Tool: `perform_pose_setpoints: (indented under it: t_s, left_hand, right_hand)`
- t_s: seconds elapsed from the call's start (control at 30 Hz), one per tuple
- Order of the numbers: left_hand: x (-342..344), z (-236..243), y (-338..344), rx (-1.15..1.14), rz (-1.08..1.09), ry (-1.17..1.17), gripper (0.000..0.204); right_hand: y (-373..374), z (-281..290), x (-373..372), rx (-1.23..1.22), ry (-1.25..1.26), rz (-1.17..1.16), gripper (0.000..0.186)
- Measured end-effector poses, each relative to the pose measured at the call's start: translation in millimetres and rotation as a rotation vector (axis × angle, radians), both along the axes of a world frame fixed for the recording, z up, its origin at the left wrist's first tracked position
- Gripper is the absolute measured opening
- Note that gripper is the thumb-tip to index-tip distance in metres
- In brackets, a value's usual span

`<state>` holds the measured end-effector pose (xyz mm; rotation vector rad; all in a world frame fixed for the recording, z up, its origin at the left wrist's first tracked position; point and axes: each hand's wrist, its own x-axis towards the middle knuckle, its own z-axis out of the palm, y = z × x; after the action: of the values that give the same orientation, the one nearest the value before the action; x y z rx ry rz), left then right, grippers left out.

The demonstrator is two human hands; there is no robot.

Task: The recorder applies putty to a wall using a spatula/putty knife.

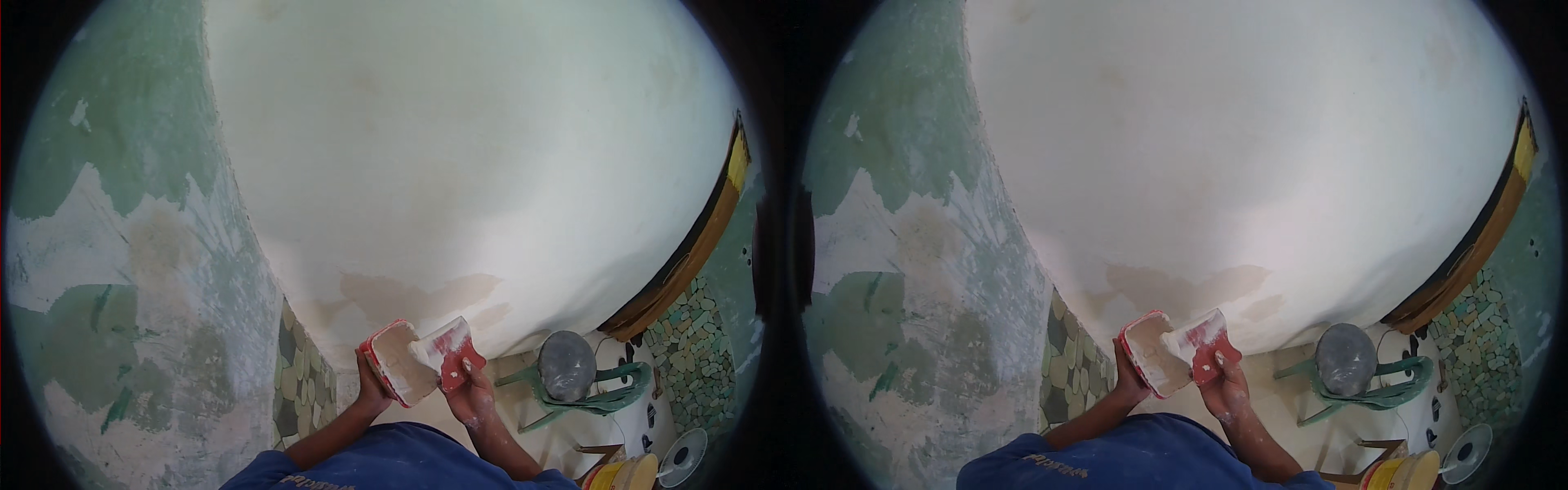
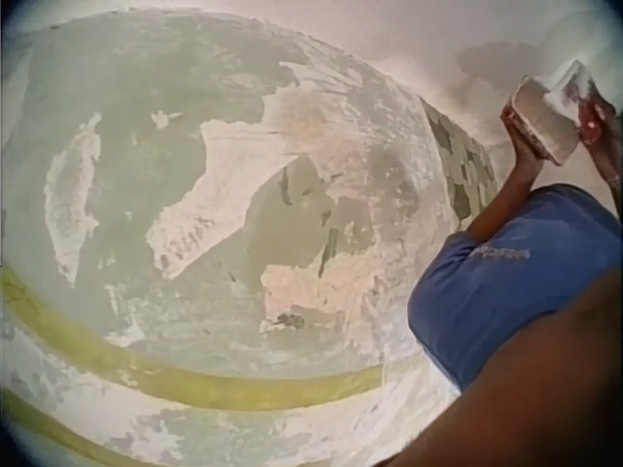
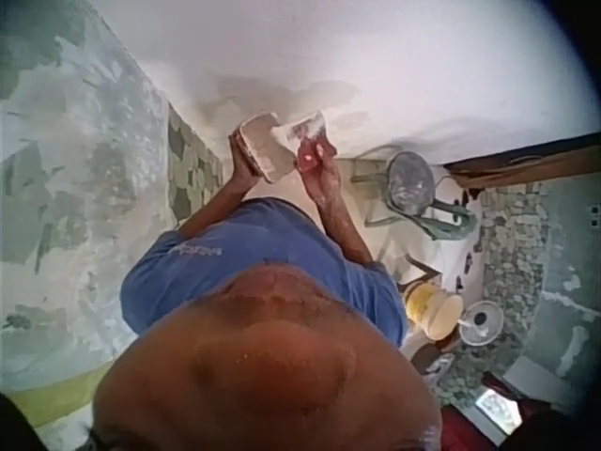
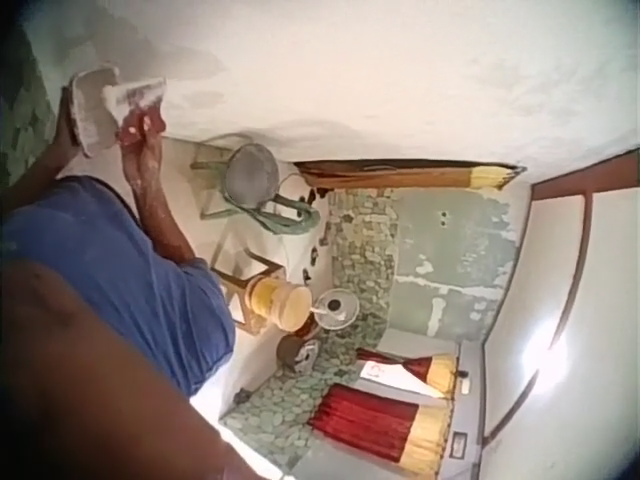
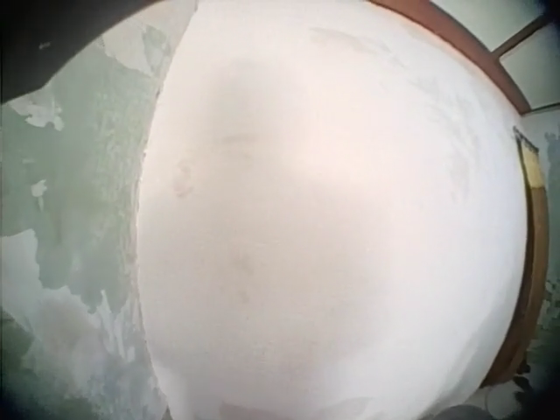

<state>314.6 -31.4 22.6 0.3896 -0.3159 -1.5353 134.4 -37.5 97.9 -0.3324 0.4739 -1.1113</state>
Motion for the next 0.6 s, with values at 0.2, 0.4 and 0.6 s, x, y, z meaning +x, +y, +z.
perform_pose_setpoints:
  t_s: [0.2,0.4,0.6]
  left_hand:
    - [24,3,20,-0.021,0.014,0.003,0.084]
    - [37,-7,34,0.012,0.058,-0.012,0.083]
    - [32,-20,29,0.065,0.073,0.049,0.082]
  right_hand:
    - [10,3,26,0.006,0.045,0.040,0.041]
    - [27,4,45,-0.026,0.065,0.006,0.042]
    - [48,4,40,-0.010,0.087,-0.037,0.043]
